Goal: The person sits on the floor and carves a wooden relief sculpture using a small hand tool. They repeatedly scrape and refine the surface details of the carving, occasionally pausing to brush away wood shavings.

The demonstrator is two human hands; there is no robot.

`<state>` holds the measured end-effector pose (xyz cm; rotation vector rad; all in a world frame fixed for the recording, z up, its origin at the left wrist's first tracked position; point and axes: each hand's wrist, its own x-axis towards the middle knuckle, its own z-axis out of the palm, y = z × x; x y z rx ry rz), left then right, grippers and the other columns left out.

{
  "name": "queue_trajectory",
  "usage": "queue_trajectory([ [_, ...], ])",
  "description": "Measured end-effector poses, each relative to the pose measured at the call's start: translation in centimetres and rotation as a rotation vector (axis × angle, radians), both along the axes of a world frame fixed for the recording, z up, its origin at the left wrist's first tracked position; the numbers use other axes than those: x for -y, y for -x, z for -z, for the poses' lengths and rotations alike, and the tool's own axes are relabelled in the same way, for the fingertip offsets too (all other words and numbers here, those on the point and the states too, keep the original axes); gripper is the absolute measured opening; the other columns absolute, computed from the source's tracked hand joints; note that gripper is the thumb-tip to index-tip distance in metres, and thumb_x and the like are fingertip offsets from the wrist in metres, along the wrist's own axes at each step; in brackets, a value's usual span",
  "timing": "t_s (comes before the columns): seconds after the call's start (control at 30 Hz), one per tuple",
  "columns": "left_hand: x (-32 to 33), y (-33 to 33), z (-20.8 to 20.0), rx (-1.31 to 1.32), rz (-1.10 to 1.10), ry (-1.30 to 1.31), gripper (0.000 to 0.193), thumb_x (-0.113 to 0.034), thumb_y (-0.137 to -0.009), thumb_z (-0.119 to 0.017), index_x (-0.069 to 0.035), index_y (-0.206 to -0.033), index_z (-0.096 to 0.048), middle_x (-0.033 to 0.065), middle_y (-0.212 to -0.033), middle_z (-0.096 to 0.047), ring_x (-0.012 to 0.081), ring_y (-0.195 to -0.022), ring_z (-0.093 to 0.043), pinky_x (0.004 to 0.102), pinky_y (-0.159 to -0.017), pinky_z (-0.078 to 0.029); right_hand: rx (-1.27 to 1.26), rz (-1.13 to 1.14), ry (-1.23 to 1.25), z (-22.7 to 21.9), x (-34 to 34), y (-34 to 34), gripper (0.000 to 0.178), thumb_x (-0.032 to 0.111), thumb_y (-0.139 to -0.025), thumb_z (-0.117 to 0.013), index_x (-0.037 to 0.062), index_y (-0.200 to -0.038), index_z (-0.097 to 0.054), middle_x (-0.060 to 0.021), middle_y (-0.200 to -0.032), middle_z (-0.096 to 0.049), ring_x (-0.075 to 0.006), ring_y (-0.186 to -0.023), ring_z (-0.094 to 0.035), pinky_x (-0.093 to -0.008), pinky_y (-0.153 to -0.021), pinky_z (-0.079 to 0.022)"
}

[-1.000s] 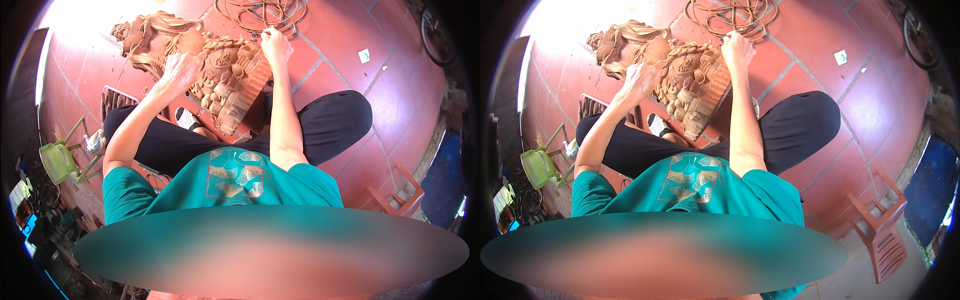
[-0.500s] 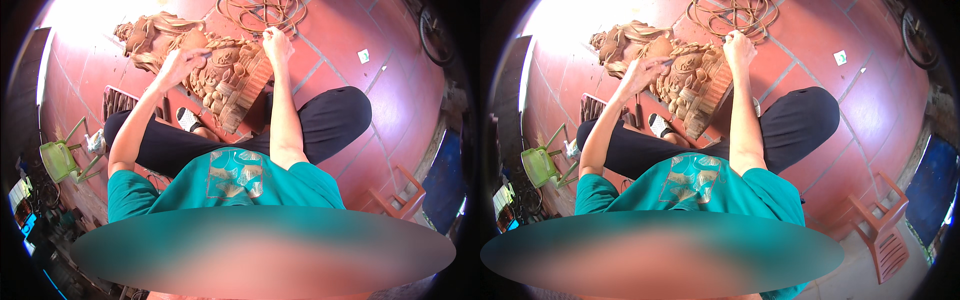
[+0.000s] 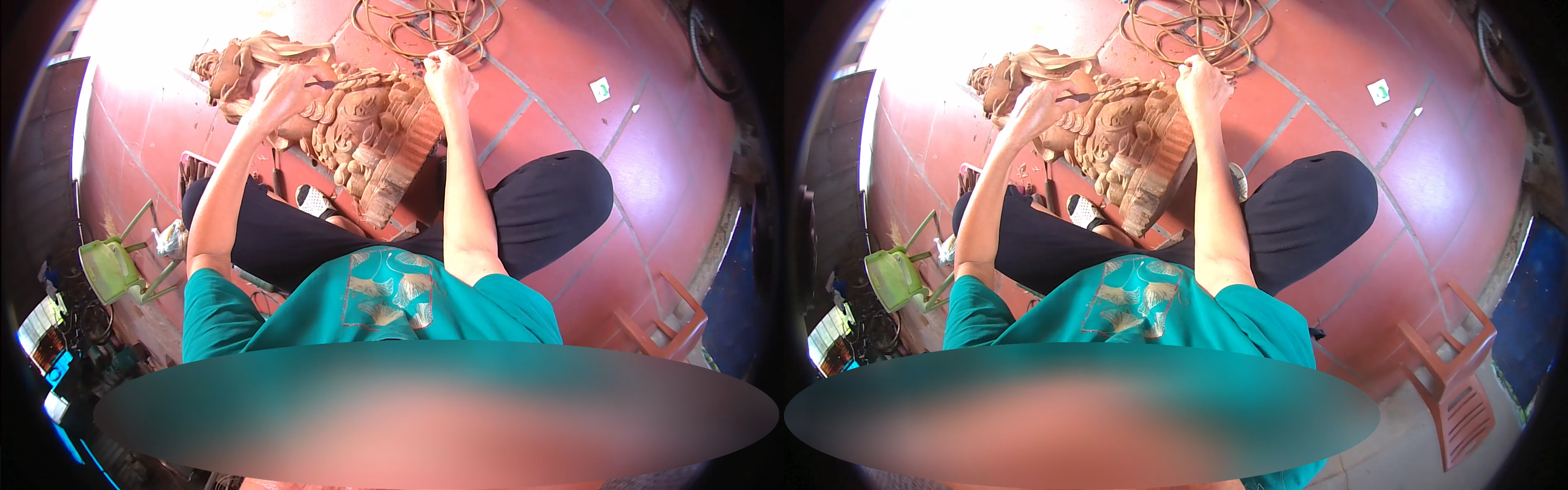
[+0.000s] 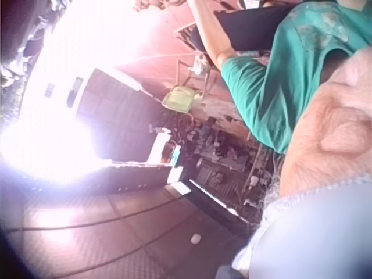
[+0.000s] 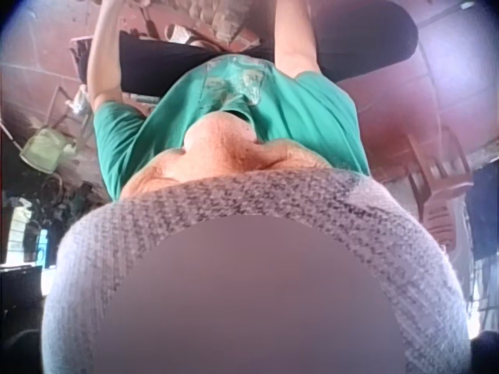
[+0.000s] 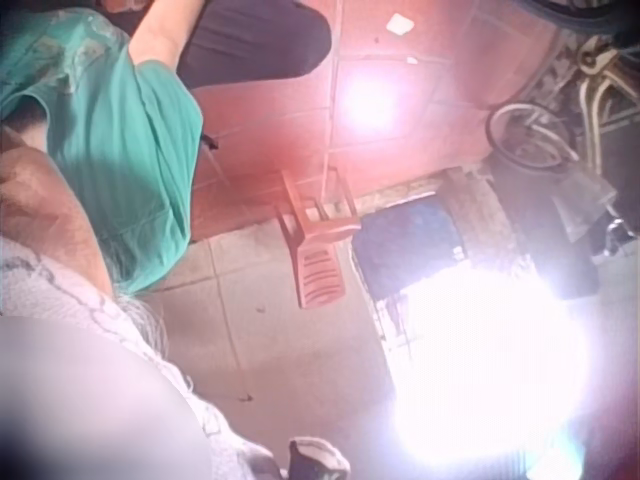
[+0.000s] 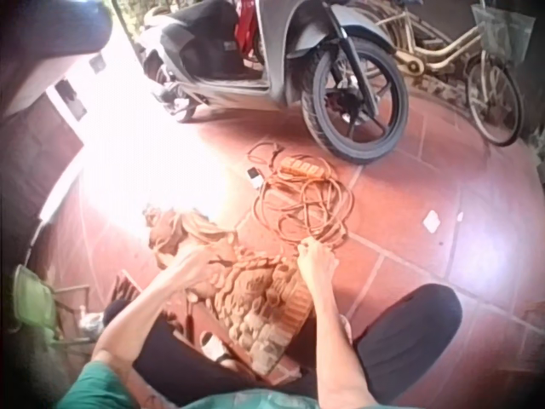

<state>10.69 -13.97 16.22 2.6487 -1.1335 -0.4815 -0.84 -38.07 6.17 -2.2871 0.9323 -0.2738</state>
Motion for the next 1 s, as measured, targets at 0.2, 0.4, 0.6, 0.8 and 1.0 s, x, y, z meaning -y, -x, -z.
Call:
queue_trajectory([
  [0.2,2.0,-0.7,-2.2,-0.075,0.037,-0.017,0.025,-0.019,-0.08,-0.063,-0.001,-0.095,-0.071,0.0132,-0.066,-0.058,0.0231,-0.061,-0.057,0.037,-0.063,-0.044,0.033,-0.003,0.008,0.0,0.1,0.0,0.017,0.028,-0.086,-0.065,0.0134,-0.094,-0.07,-0.0123,-0.087,-0.071,-0.0324,-0.088,-0.068,-0.045,-0.076,-0.051],
  [0.4,2.7,-1.4,-1.4,-0.044,0.085,-0.035,0.023,-0.016,-0.081,-0.062,0.0,-0.095,-0.071,0.0127,-0.062,-0.056,0.0231,-0.058,-0.054,0.0373,-0.06,-0.042,0.022,-0.02,-0.01,-0.3,0.2,-0.1,0.018,0.028,-0.086,-0.065,0.0128,-0.094,-0.07,-0.0126,-0.086,-0.071,-0.0316,-0.087,-0.068,-0.0448,-0.077,-0.051],
  [0.6,5.2,-1.6,-2.8,0.04,0.204,-0.164,0.021,-0.012,-0.078,-0.062,-0.002,-0.093,-0.072,0.0156,-0.066,-0.061,0.0268,-0.063,-0.061,0.0406,-0.063,-0.046,0.007,-0.03,-0.064,-0.3,0.5,-0.1,0.019,0.028,-0.087,-0.064,0.0125,-0.097,-0.07,-0.012,-0.088,-0.071,-0.0316,-0.088,-0.068,-0.0452,-0.077,-0.051],
  [0.8,8.1,0.2,-2.4,0.277,0.333,-0.258,0.012,-0.004,-0.074,-0.058,0.003,-0.077,-0.068,0.0224,-0.069,-0.063,0.0318,-0.07,-0.066,0.0411,-0.06,-0.051,-0.022,-0.027,-0.115,-0.2,0.6,-0.2,0.02,0.03,-0.088,-0.063,0.0137,-0.097,-0.069,-0.0118,-0.09,-0.071,-0.0321,-0.089,-0.067,-0.0456,-0.077,-0.051],
  [1.0,6.8,3.5,-2.1,0.315,0.403,-0.119,0.009,-0.01,-0.081,-0.052,-0.004,-0.078,-0.058,0.0167,-0.079,-0.061,0.035,-0.074,-0.06,0.0473,-0.064,-0.043,-0.001,-0.032,-0.114,-0.2,0.5,-0.1,0.02,0.031,-0.088,-0.063,0.0143,-0.098,-0.07,-0.0114,-0.089,-0.071,-0.032,-0.088,-0.068,-0.0454,-0.076,-0.051],
])
